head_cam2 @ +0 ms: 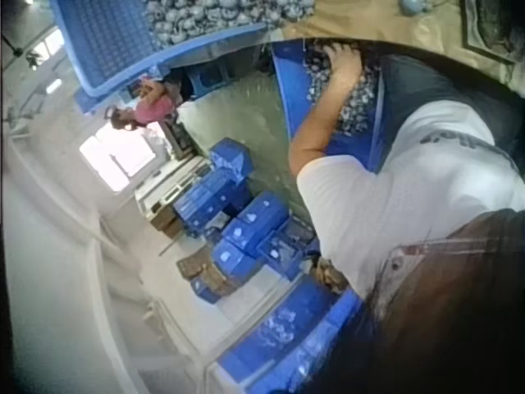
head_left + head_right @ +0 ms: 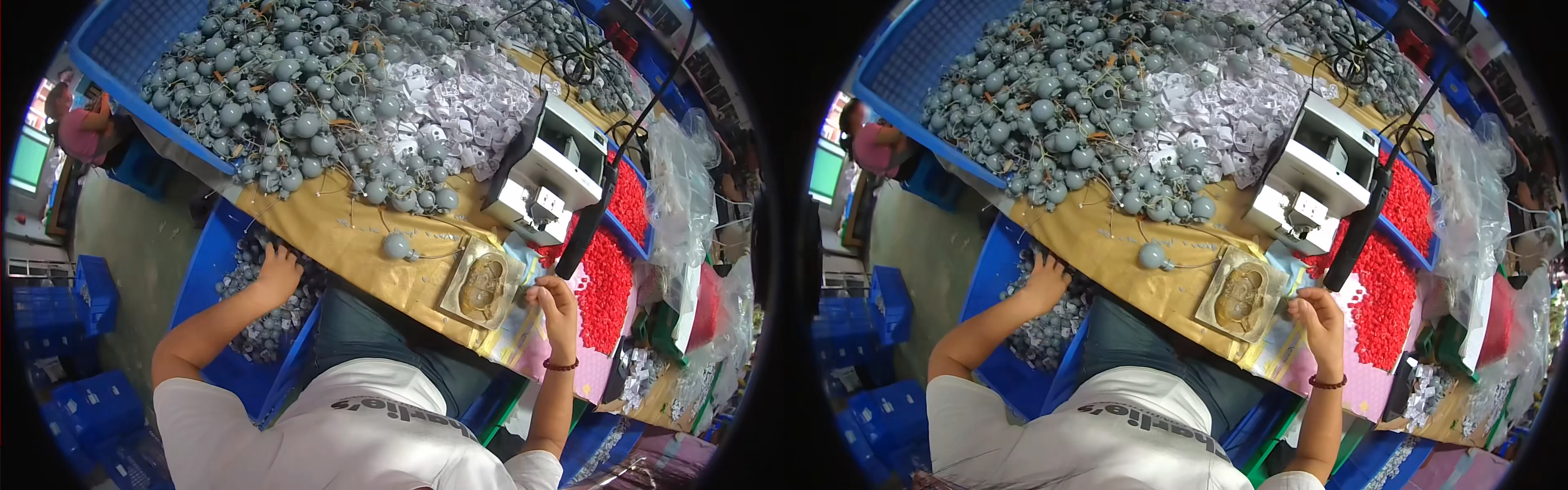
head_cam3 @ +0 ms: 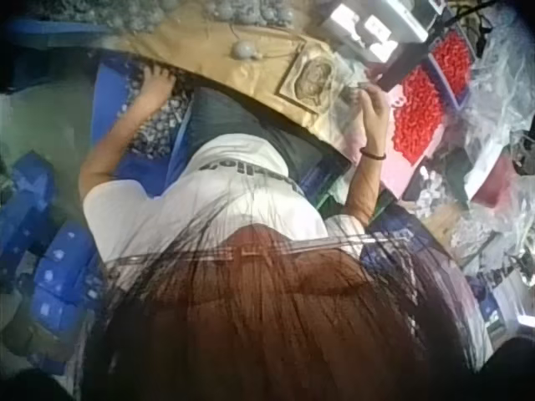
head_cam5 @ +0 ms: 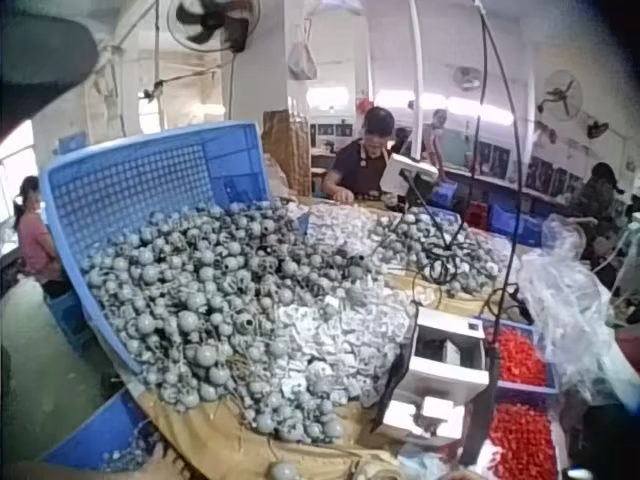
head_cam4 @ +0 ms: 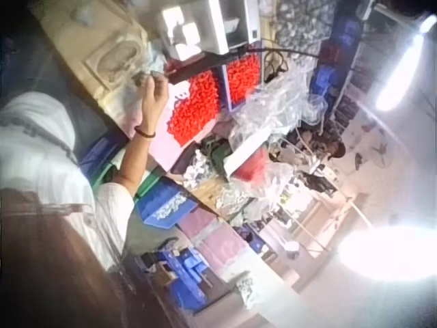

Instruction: Assembling small grey bulbous components by placing them in a fixture and using an electric screwdriver.

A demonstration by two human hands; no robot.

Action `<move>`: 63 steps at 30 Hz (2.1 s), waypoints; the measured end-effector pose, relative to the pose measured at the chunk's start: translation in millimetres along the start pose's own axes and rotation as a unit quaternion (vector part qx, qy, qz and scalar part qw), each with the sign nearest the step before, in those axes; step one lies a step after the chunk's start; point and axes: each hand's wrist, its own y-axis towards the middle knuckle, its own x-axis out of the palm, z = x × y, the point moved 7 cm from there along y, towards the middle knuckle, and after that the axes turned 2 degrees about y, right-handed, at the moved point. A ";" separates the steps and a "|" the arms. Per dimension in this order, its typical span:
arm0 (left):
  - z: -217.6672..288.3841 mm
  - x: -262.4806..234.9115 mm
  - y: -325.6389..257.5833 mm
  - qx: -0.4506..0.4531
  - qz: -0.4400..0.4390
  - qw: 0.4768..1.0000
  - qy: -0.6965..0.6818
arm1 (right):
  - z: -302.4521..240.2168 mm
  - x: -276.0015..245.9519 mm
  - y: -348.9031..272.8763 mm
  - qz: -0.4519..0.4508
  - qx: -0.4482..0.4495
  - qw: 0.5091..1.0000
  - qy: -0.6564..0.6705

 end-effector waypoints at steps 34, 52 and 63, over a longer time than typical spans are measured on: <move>52.7 -288.6 230.4 -0.029 0.494 0.867 -0.058 | -11.3 -121.7 27.9 0.181 -0.154 0.704 -0.670; 107.2 -169.7 47.7 0.156 0.420 0.845 -0.293 | -20.3 -126.2 25.5 0.198 -0.160 0.728 -0.636; 156.6 -231.5 104.1 0.225 0.397 0.763 -0.458 | -35.9 -131.0 11.3 0.236 -0.142 0.829 -0.487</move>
